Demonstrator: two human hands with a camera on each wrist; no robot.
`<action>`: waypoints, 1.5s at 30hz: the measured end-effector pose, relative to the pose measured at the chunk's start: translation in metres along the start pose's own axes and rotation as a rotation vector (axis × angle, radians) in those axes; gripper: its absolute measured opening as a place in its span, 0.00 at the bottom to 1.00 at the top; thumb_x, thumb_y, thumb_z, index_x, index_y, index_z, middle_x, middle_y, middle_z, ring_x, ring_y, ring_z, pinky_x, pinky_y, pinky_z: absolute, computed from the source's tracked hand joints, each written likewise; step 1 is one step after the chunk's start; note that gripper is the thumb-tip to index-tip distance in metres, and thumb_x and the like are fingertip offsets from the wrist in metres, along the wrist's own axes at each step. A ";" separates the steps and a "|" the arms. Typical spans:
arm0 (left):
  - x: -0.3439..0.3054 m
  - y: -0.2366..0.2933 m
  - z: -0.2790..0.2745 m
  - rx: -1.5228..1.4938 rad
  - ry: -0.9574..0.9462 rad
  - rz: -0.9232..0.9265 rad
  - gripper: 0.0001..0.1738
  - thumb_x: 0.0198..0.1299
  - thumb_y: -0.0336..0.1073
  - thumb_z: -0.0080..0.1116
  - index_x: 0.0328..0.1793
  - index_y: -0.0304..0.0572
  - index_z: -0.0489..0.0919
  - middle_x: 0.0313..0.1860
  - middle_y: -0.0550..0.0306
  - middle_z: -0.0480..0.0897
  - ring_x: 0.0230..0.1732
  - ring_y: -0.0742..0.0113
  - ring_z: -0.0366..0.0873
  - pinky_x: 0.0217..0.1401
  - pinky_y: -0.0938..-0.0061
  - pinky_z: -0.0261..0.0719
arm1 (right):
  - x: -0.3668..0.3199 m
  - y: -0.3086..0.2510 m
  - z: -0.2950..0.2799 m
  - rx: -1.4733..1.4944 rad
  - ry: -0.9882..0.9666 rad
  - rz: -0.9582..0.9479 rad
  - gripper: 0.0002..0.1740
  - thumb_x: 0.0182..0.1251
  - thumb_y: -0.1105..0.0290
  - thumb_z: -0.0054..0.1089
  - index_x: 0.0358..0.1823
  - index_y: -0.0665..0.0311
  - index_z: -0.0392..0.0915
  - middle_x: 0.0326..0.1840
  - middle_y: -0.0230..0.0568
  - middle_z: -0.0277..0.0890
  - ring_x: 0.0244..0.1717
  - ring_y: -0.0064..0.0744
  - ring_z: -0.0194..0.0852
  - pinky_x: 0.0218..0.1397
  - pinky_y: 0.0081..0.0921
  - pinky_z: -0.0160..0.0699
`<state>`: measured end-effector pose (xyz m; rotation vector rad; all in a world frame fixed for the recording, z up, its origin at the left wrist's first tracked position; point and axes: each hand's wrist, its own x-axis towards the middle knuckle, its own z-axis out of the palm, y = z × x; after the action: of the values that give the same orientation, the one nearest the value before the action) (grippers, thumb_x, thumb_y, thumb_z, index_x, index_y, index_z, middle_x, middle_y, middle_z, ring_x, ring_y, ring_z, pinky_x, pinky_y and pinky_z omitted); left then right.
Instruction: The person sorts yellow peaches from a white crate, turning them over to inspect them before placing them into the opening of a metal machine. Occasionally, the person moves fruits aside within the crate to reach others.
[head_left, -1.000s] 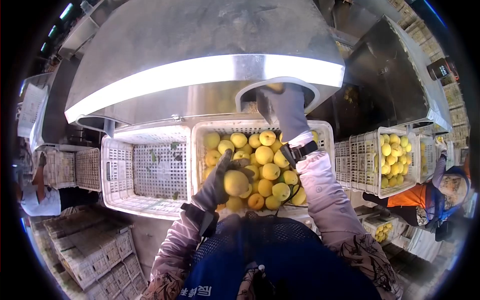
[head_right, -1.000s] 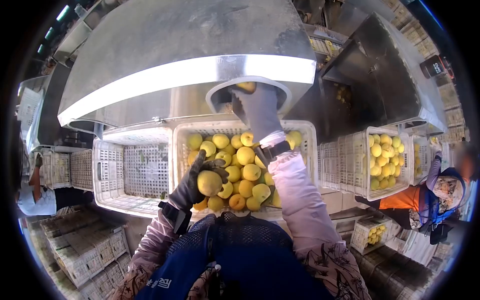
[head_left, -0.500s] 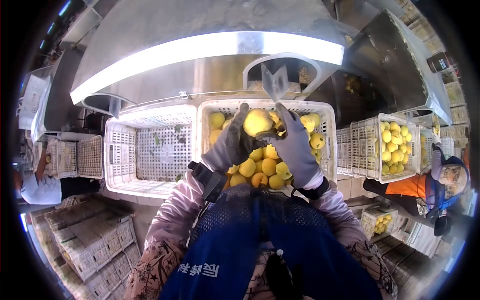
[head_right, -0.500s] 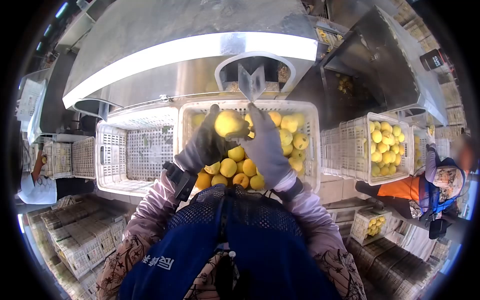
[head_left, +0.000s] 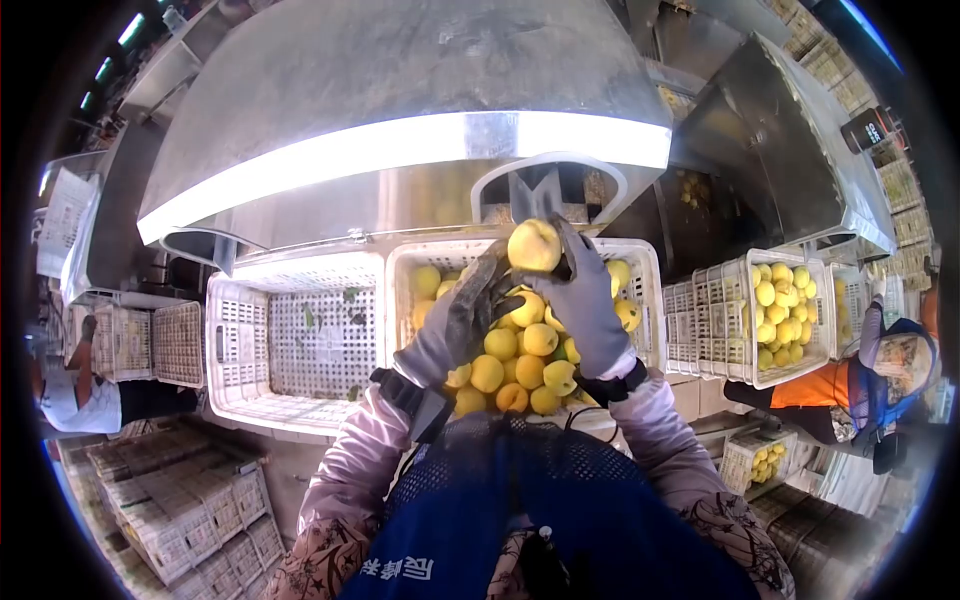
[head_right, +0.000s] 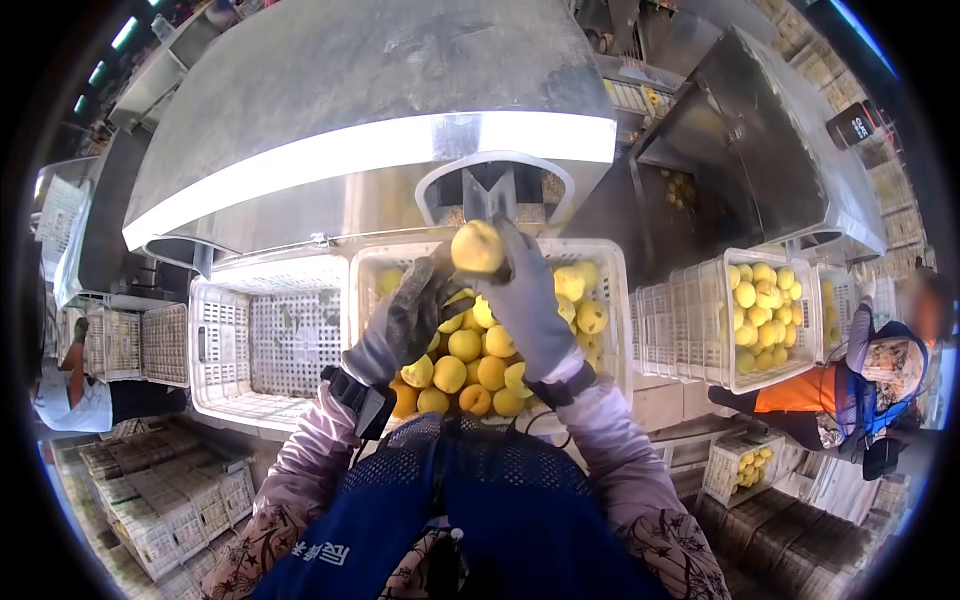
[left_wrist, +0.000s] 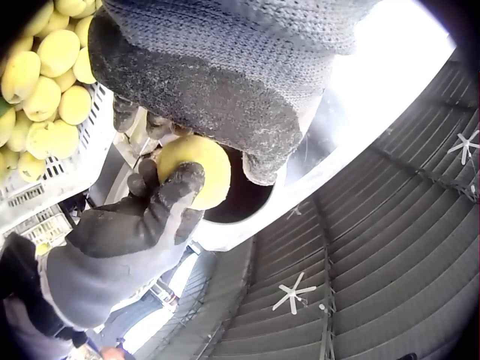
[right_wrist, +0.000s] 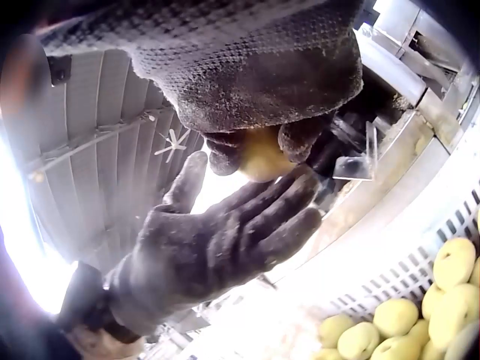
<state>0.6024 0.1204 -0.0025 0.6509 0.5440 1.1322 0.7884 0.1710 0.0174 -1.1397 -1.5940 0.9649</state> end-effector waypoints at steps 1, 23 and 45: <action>-0.002 -0.013 -0.017 0.042 0.027 -0.022 0.32 0.85 0.41 0.41 0.89 0.37 0.54 0.83 0.48 0.67 0.77 0.56 0.72 0.82 0.63 0.70 | 0.010 -0.003 -0.003 -0.227 0.033 0.010 0.40 0.57 0.64 0.84 0.69 0.71 0.74 0.62 0.57 0.79 0.60 0.53 0.82 0.61 0.41 0.83; 0.056 -0.058 -0.085 2.200 -0.071 -0.747 0.49 0.53 0.63 0.74 0.82 0.71 0.69 0.81 0.42 0.67 0.77 0.46 0.66 0.73 0.56 0.67 | -0.049 0.149 -0.107 -0.582 -0.148 0.389 0.50 0.60 0.55 0.80 0.78 0.72 0.66 0.64 0.64 0.79 0.62 0.59 0.80 0.67 0.44 0.78; 0.044 -0.045 -0.102 1.722 -0.017 -0.726 0.39 0.58 0.59 0.73 0.77 0.66 0.77 0.61 0.55 0.88 0.62 0.53 0.85 0.67 0.59 0.80 | -0.072 0.111 -0.097 0.940 -0.228 0.904 0.29 0.85 0.52 0.53 0.74 0.67 0.72 0.64 0.43 0.83 0.58 0.36 0.86 0.53 0.26 0.90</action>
<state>0.5760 0.1693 -0.1084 1.6907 1.5766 -0.2935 0.9191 0.1388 -0.0773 -1.0308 -0.5073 2.1795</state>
